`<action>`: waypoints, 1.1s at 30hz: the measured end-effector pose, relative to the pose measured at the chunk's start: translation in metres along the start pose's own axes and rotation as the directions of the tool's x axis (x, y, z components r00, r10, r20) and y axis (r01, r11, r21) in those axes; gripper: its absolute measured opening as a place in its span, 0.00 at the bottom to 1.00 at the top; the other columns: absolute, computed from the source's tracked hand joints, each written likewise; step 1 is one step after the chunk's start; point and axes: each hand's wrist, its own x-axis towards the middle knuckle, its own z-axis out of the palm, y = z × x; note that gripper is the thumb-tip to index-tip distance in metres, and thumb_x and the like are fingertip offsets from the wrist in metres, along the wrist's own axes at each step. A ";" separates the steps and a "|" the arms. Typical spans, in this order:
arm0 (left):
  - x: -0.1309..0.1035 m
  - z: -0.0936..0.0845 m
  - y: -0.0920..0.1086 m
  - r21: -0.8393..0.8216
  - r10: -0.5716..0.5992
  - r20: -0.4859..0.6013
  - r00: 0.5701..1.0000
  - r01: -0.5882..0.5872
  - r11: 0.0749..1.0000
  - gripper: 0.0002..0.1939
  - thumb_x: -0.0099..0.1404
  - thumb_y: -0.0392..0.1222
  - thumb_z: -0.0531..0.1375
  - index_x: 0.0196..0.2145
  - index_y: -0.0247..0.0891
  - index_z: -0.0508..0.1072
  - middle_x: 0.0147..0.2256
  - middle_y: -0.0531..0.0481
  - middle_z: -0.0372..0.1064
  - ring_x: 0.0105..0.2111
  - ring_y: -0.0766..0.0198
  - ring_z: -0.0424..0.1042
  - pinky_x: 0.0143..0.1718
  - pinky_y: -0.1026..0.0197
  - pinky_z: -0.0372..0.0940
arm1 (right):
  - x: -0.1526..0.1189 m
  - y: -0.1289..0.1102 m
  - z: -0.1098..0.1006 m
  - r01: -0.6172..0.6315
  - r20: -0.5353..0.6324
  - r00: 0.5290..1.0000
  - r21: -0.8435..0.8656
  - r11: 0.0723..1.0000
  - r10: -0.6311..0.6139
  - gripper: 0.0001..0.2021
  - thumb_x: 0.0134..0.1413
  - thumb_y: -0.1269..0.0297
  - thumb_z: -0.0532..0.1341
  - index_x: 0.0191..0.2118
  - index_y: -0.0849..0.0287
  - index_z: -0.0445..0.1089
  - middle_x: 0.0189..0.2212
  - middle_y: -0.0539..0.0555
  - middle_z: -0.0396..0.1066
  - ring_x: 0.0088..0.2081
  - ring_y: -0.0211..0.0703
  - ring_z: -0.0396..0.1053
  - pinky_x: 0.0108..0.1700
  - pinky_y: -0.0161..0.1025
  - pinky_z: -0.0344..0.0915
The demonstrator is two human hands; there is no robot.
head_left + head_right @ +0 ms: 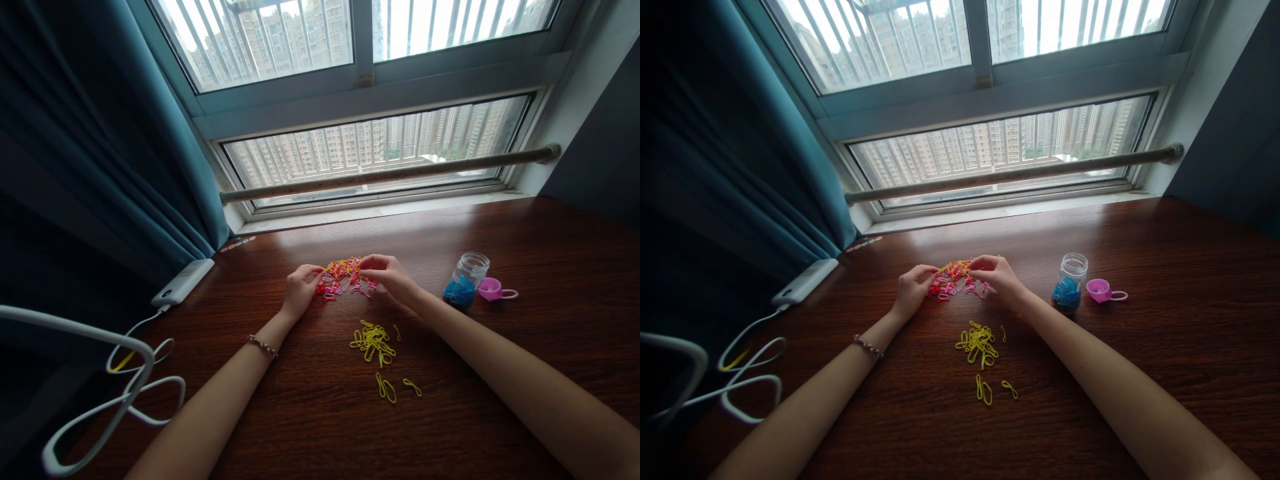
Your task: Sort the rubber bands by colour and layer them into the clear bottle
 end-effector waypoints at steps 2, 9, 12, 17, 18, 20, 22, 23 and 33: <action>0.000 0.000 0.002 0.001 0.003 0.002 1.000 -0.003 1.000 0.09 0.59 0.43 0.56 0.32 0.38 0.73 0.32 0.48 0.72 0.33 0.62 0.71 0.37 0.59 0.65 | -0.003 -0.009 0.000 -0.090 0.223 0.972 0.073 0.993 0.072 0.09 0.38 0.65 0.65 0.30 0.62 0.72 0.28 0.51 0.72 0.30 0.36 0.68 0.33 0.33 0.64; 0.001 -0.002 0.005 -0.002 0.050 0.026 0.998 -0.050 0.999 0.10 0.61 0.44 0.55 0.32 0.38 0.73 0.32 0.48 0.71 0.33 0.62 0.70 0.37 0.59 0.65 | -0.015 -0.020 0.000 -0.369 0.822 0.418 -0.234 0.899 0.386 0.16 0.37 0.63 0.66 0.37 0.63 0.73 0.30 0.54 0.73 0.26 0.36 0.69 0.24 0.29 0.61; 0.001 -0.003 0.007 -0.016 0.072 0.030 0.997 -0.072 0.997 0.09 0.61 0.44 0.54 0.32 0.38 0.73 0.31 0.48 0.70 0.33 0.62 0.69 0.37 0.59 0.65 | -0.011 -0.011 0.000 -0.281 0.676 0.658 -0.189 0.941 0.332 0.15 0.42 0.59 0.63 0.36 0.63 0.73 0.27 0.54 0.73 0.20 0.34 0.66 0.20 0.29 0.58; -0.005 0.000 0.026 -0.108 0.183 0.053 0.982 -0.176 0.978 0.07 0.61 0.40 0.55 0.30 0.38 0.72 0.31 0.46 0.70 0.34 0.62 0.69 0.38 0.57 0.65 | 0.003 0.015 -0.011 0.101 -0.091 0.981 -0.501 0.859 -0.169 0.09 0.50 0.65 0.57 0.34 0.61 0.73 0.28 0.54 0.72 0.28 0.40 0.67 0.31 0.37 0.63; -0.008 0.001 0.033 -0.141 0.238 0.081 0.968 -0.225 0.964 0.06 0.60 0.39 0.55 0.30 0.37 0.71 0.31 0.46 0.70 0.35 0.62 0.68 0.39 0.57 0.65 | 0.005 0.019 -0.014 0.139 -0.120 0.957 -0.610 0.781 -0.264 0.09 0.50 0.68 0.56 0.35 0.60 0.73 0.32 0.55 0.73 0.34 0.42 0.67 0.37 0.39 0.63; -0.014 0.003 0.049 -0.190 0.366 0.164 0.916 -0.335 0.923 0.05 0.60 0.37 0.56 0.31 0.37 0.71 0.32 0.46 0.70 0.36 0.61 0.68 0.41 0.55 0.64 | 0.006 0.026 -0.018 0.183 -0.062 0.936 -0.756 0.629 -0.346 0.12 0.50 0.73 0.55 0.39 0.57 0.72 0.38 0.54 0.72 0.43 0.45 0.64 0.46 0.43 0.60; -0.019 0.004 0.064 -0.222 0.485 0.269 0.832 -0.437 0.872 0.04 0.59 0.37 0.56 0.32 0.38 0.71 0.33 0.47 0.70 0.39 0.60 0.67 0.44 0.54 0.62 | 0.006 0.030 -0.020 0.194 0.008 0.944 -0.821 0.537 -0.330 0.14 0.52 0.73 0.54 0.41 0.55 0.72 0.40 0.53 0.71 0.46 0.46 0.60 0.49 0.45 0.57; -0.021 0.004 0.070 -0.234 0.532 0.316 0.786 -0.479 0.846 0.05 0.59 0.37 0.56 0.33 0.39 0.71 0.33 0.47 0.71 0.40 0.60 0.67 0.44 0.53 0.62 | 0.006 0.032 -0.020 0.193 0.026 0.948 -0.838 0.510 -0.316 0.13 0.53 0.73 0.53 0.41 0.55 0.71 0.41 0.52 0.71 0.47 0.46 0.59 0.50 0.45 0.56; -0.004 -0.001 0.033 0.122 0.370 0.297 0.880 -0.419 0.900 0.12 0.63 0.39 0.51 0.42 0.39 0.70 0.44 0.46 0.69 0.50 0.57 0.62 0.51 0.49 0.55 | 0.005 0.036 -0.017 0.241 0.132 0.957 -0.854 0.461 -0.257 0.14 0.53 0.73 0.54 0.42 0.51 0.71 0.44 0.49 0.70 0.50 0.48 0.56 0.52 0.49 0.51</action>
